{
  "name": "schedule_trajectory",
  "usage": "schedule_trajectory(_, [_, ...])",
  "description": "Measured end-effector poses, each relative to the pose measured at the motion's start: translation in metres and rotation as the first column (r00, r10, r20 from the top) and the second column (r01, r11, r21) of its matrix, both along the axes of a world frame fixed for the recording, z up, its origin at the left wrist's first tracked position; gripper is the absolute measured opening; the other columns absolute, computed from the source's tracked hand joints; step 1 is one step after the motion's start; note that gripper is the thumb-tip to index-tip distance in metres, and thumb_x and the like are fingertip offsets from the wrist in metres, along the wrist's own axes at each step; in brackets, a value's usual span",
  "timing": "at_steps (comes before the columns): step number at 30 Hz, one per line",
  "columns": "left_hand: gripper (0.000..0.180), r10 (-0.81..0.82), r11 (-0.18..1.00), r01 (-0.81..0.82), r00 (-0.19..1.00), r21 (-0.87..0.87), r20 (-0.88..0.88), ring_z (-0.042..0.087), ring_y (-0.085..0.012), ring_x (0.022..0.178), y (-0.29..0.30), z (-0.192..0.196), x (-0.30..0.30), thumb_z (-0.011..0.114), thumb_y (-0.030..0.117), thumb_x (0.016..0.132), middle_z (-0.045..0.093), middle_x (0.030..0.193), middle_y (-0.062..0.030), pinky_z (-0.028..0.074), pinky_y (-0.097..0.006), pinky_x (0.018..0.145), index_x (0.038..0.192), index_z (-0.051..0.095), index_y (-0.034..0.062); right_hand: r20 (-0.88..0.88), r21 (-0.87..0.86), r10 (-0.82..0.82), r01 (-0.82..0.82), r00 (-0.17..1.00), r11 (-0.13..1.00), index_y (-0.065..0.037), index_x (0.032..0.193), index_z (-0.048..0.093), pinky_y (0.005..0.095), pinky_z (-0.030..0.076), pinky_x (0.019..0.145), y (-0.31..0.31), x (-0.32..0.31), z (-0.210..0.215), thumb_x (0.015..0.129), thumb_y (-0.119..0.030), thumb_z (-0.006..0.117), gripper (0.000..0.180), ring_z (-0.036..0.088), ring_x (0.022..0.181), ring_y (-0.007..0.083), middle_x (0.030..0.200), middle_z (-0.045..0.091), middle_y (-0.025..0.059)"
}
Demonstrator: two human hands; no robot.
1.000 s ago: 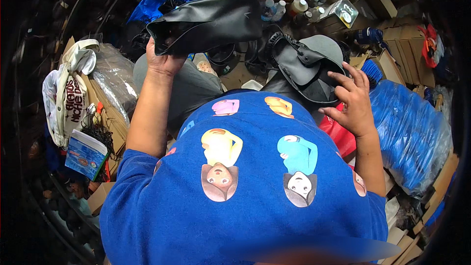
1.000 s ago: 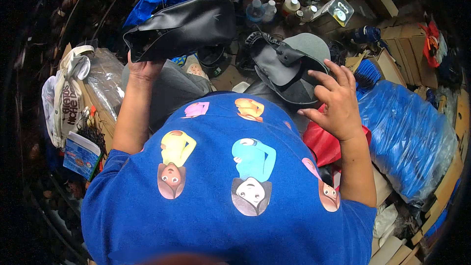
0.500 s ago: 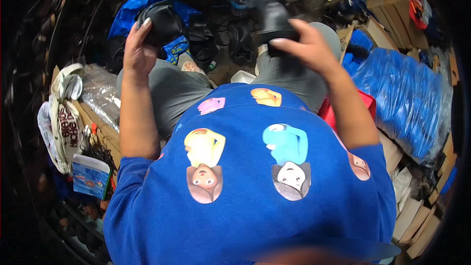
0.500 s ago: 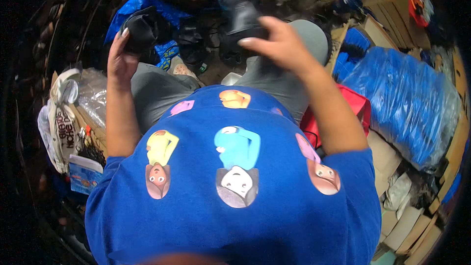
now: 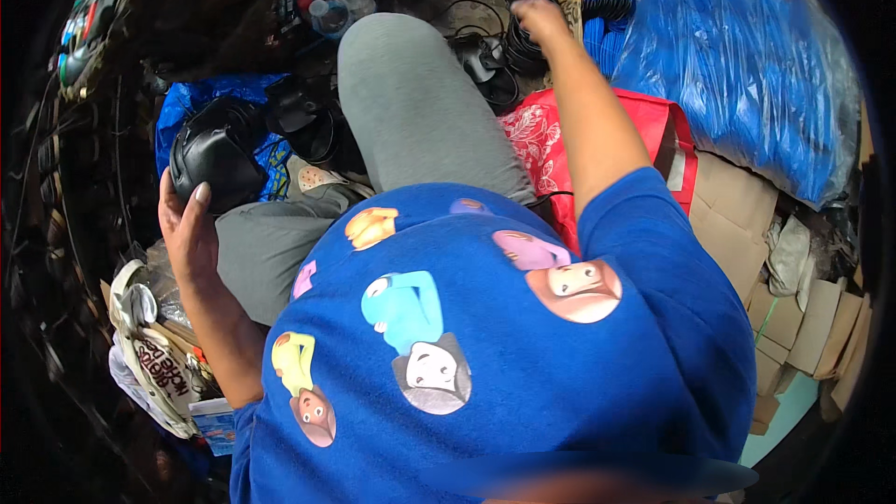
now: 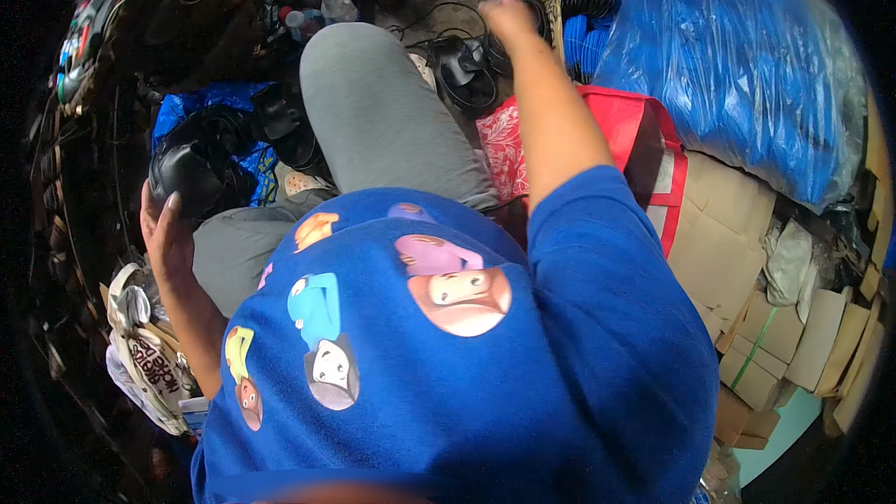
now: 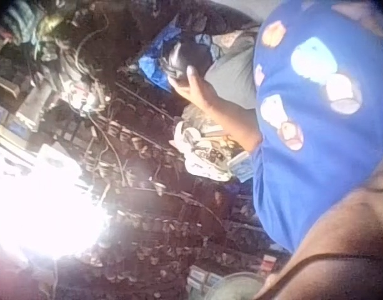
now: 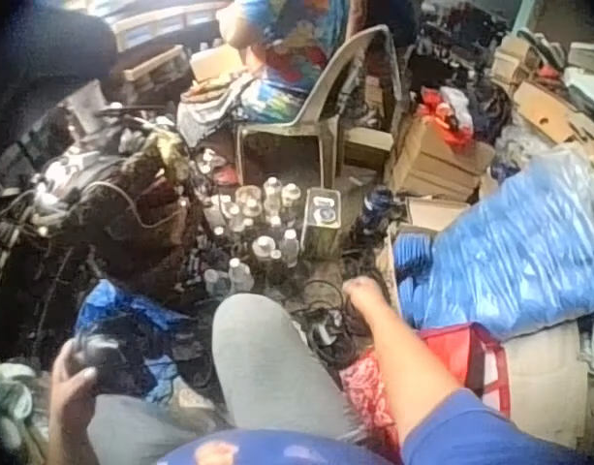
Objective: The recorder is assembling shoe components, inspecting finished shoes, and organizing them in a manufacturing workshop.
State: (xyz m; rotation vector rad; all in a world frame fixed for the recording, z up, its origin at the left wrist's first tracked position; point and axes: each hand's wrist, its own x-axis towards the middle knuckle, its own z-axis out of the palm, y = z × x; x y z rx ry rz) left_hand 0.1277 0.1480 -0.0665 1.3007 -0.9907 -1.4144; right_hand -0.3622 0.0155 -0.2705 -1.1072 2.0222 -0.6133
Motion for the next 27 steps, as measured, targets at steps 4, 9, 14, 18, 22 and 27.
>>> schedule_trajectory(4, [0.050, -0.059, 0.998, 0.053, 0.985, 0.044, 0.160, 0.050, -0.0180, 0.108, -0.004, 0.017, -0.016, 0.062, 0.005, 0.079, 0.052, 0.117, -0.0114, 0.036, -0.031, 0.095, 0.123, 0.040, -0.0050, -0.280, 0.437, 0.511, -0.366, 0.813, 0.822, -0.014, 0.102, 0.064, 0.0427, 0.046, 0.077, 0.051, -0.006, -0.103, 0.068, -0.030, 0.065, 0.037, 0.060, 0.092, 0.0307, 0.098, 0.064, 0.0103])
schedule_trajectory(9, [0.050, -0.228, 0.967, 0.169, 0.911, 0.191, 0.343, 0.054, -0.0144, 0.097, -0.009, 0.044, -0.045, 0.068, 0.005, 0.072, 0.058, 0.105, -0.0079, 0.040, -0.026, 0.087, 0.117, 0.048, -0.0059, -0.220, 0.705, 0.943, -0.627, 0.250, 0.331, -0.017, 0.104, 0.063, 0.0483, 0.039, 0.086, 0.092, 0.030, -0.093, 0.074, -0.031, 0.064, 0.033, 0.054, 0.106, 0.0242, 0.107, 0.061, 0.0105])
schedule_trajectory(14, [0.052, -0.501, 0.809, 0.585, 0.639, 0.053, 0.584, 0.059, -0.0184, 0.092, -0.045, 0.064, -0.122, 0.067, 0.004, 0.070, 0.061, 0.100, -0.0105, 0.043, -0.029, 0.085, 0.118, 0.049, -0.0051, -0.076, 0.312, 0.683, -0.633, 0.726, 0.708, -0.006, 0.104, 0.061, 0.0391, 0.044, 0.082, 0.056, 0.006, -0.053, 0.080, -0.036, 0.058, 0.038, 0.057, 0.099, 0.0315, 0.103, 0.061, 0.0157])
schedule_trajectory(18, [0.050, -0.475, 0.470, 0.882, 0.274, -0.022, 0.836, 0.061, -0.0294, 0.086, -0.065, 0.051, -0.180, 0.069, 0.012, 0.069, 0.062, 0.093, -0.0160, 0.047, -0.038, 0.077, 0.114, 0.053, 0.0006, 0.773, 0.109, -0.097, 0.019, 0.628, 0.994, -0.004, 0.095, 0.058, 0.0320, 0.047, 0.075, 0.015, -0.009, 0.060, 0.086, -0.025, 0.057, 0.023, 0.059, 0.079, 0.0180, 0.090, 0.062, 0.0065])
schedule_trajectory(22, [0.040, -0.368, 0.327, 0.945, 0.123, 0.005, 0.922, 0.059, -0.0270, 0.082, -0.056, 0.016, -0.214, 0.066, 0.021, 0.071, 0.061, 0.082, -0.0110, 0.044, -0.039, 0.075, 0.105, 0.057, 0.0034, 0.897, -0.214, 0.179, 0.044, 0.405, 0.976, -0.001, 0.115, 0.049, 0.0331, 0.046, 0.087, 0.032, 0.007, 0.181, 0.086, -0.013, 0.058, 0.032, 0.058, 0.096, 0.0180, 0.103, 0.060, 0.0076])
schedule_trajectory(27, [0.035, -0.161, 0.198, 0.978, 0.094, -0.061, 0.982, 0.056, -0.0220, 0.090, -0.055, 0.019, -0.222, 0.066, 0.026, 0.071, 0.059, 0.084, -0.0074, 0.040, -0.037, 0.077, 0.101, 0.059, 0.0097, 0.580, -0.481, 0.507, -0.234, 0.638, 0.845, 0.000, 0.116, 0.050, 0.0261, 0.043, 0.086, 0.068, 0.075, 0.231, 0.084, -0.013, 0.061, 0.036, 0.053, 0.096, 0.0107, 0.107, 0.058, 0.0048])
